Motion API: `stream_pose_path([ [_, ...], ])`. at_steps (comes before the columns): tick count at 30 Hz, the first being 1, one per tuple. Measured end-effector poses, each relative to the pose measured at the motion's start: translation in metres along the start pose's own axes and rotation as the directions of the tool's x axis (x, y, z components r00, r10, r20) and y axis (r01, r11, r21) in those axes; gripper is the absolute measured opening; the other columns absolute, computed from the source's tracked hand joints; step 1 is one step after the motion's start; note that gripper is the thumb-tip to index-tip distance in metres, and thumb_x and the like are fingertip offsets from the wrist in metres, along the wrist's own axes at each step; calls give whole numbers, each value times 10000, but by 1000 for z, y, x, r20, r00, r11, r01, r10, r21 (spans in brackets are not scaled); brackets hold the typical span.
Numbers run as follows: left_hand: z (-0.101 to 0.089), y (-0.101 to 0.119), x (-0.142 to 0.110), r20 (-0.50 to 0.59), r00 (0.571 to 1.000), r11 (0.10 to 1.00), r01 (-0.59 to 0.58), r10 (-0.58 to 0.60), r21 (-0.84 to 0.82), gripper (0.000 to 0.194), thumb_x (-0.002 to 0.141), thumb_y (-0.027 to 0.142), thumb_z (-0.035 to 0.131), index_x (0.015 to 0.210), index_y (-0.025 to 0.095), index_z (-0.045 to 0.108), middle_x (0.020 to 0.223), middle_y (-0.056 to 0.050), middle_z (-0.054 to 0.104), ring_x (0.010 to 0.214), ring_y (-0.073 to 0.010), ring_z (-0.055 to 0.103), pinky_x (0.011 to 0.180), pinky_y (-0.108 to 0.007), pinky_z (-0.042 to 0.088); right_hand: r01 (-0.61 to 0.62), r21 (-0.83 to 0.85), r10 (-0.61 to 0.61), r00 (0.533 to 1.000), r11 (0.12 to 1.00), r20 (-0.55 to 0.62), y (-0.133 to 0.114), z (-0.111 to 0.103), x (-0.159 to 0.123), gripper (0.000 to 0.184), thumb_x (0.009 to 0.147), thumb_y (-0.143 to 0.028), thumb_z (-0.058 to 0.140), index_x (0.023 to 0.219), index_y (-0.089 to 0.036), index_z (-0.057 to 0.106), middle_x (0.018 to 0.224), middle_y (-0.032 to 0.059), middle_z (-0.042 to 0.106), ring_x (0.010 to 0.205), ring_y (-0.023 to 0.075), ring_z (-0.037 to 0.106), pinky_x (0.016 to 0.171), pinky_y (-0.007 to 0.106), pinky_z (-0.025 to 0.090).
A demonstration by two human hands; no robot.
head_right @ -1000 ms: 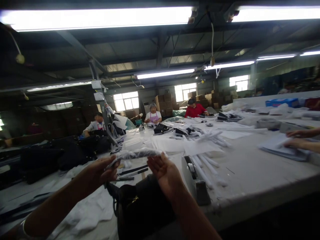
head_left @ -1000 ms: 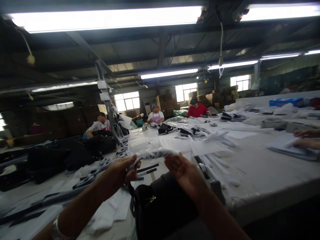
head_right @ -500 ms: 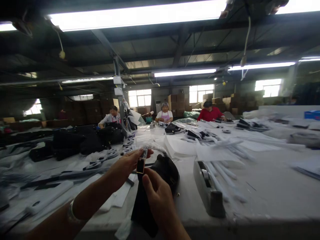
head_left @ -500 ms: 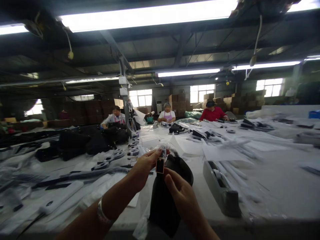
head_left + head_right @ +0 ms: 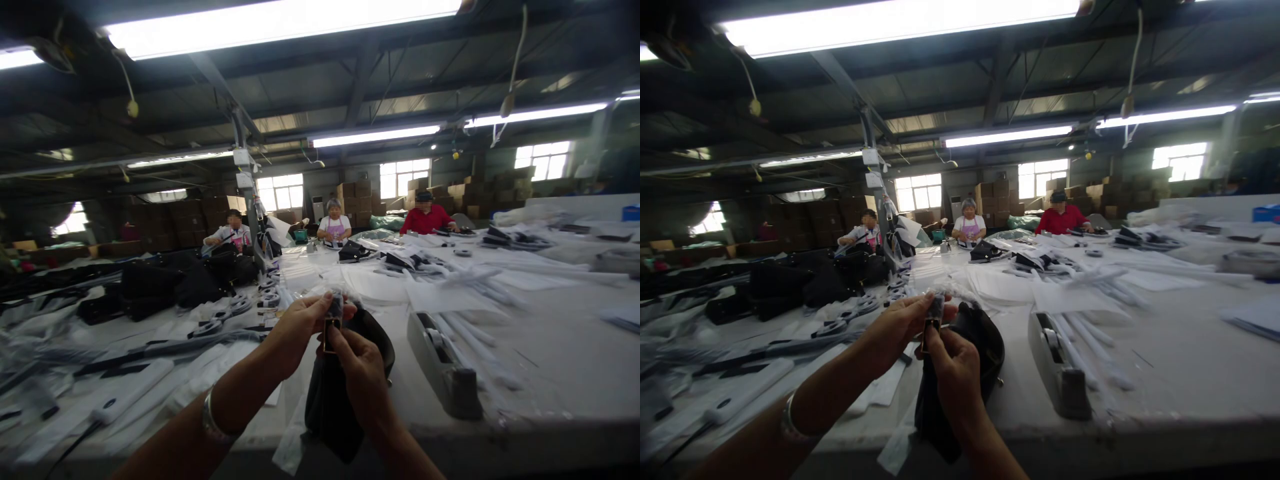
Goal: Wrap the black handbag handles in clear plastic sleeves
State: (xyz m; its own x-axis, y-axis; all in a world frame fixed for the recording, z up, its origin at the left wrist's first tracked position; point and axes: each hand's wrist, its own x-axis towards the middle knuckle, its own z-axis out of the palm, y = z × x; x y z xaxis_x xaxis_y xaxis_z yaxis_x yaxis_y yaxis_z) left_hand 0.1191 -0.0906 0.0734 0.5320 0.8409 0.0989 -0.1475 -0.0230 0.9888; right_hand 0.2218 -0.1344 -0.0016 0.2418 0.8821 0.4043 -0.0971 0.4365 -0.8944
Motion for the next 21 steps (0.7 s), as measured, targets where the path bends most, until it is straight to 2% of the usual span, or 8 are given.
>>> stream_pose_path([
  [6, 3, -5, 0, 15, 999, 995, -48, 47, 85, 408, 916, 467, 557, 1066, 132, 735, 1016, -141, 750, 883, -229, 687, 543, -208, 433, -43, 77, 44, 999, 996, -3, -4, 1, 5, 416, 844, -513, 617, 767, -126, 749, 646, 50, 673, 612, 175, 603, 609, 265, 459],
  [9, 4, -7, -3, 31, 997, 985, -69, 65, 160, 375, 900, 432, 595, 1139, 165, 707, 1055, -120, 739, 845, -212, 677, 503, -196, 401, -40, 67, 40, 999, 997, 1, -4, 0, 6, 442, 861, -525, 594, 739, -126, 739, 619, 43, 658, 594, 160, 586, 583, 249, 439],
  [13, 3, -8, -5, 57, 995, 970, -95, 85, 224, 371, 889, 406, 625, 1185, 190, 683, 1069, -92, 734, 708, -137, 600, 521, -196, 393, 13, 8, -12, 1000, 1000, -29, 2, -4, 8, 447, 901, -520, 551, 764, -137, 737, 644, 31, 653, 599, 144, 557, 577, 238, 425],
  [15, 0, -8, -6, 58, 992, 962, -121, 110, 244, 351, 892, 402, 628, 1165, 193, 696, 1045, -80, 739, 693, -117, 566, 567, -198, 400, 44, 9, -44, 999, 999, 0, 7, -7, 6, 406, 917, -498, 542, 867, -152, 747, 721, 35, 682, 662, 159, 593, 635, 244, 458],
  [18, -4, -9, -7, 12, 987, 956, -159, 161, 246, 327, 895, 408, 624, 1121, 191, 719, 1033, -79, 741, 763, -138, 588, 601, -204, 404, 91, 30, -94, 988, 995, 120, 15, -10, 1, 344, 906, -441, 590, 1104, -189, 712, 958, 59, 729, 894, 215, 656, 830, 287, 490],
  [19, -5, -10, -7, 3, 986, 957, -162, 166, 239, 330, 893, 415, 625, 1115, 191, 722, 1040, -82, 739, 784, -149, 597, 600, -207, 406, 96, 14, -97, 985, 995, 140, 17, -11, -1, 343, 901, -428, 600, 1130, -194, 705, 1004, 66, 732, 944, 228, 658, 865, 297, 485],
  [21, -6, -14, -8, 4, 989, 966, -144, 147, 216, 356, 877, 431, 640, 1132, 195, 713, 1061, -87, 734, 779, -160, 607, 565, -209, 401, 83, -49, -76, 990, 995, 122, 20, -12, -5, 324, 908, -425, 590, 1069, -181, 731, 964, 72, 747, 909, 231, 674, 825, 288, 494],
])
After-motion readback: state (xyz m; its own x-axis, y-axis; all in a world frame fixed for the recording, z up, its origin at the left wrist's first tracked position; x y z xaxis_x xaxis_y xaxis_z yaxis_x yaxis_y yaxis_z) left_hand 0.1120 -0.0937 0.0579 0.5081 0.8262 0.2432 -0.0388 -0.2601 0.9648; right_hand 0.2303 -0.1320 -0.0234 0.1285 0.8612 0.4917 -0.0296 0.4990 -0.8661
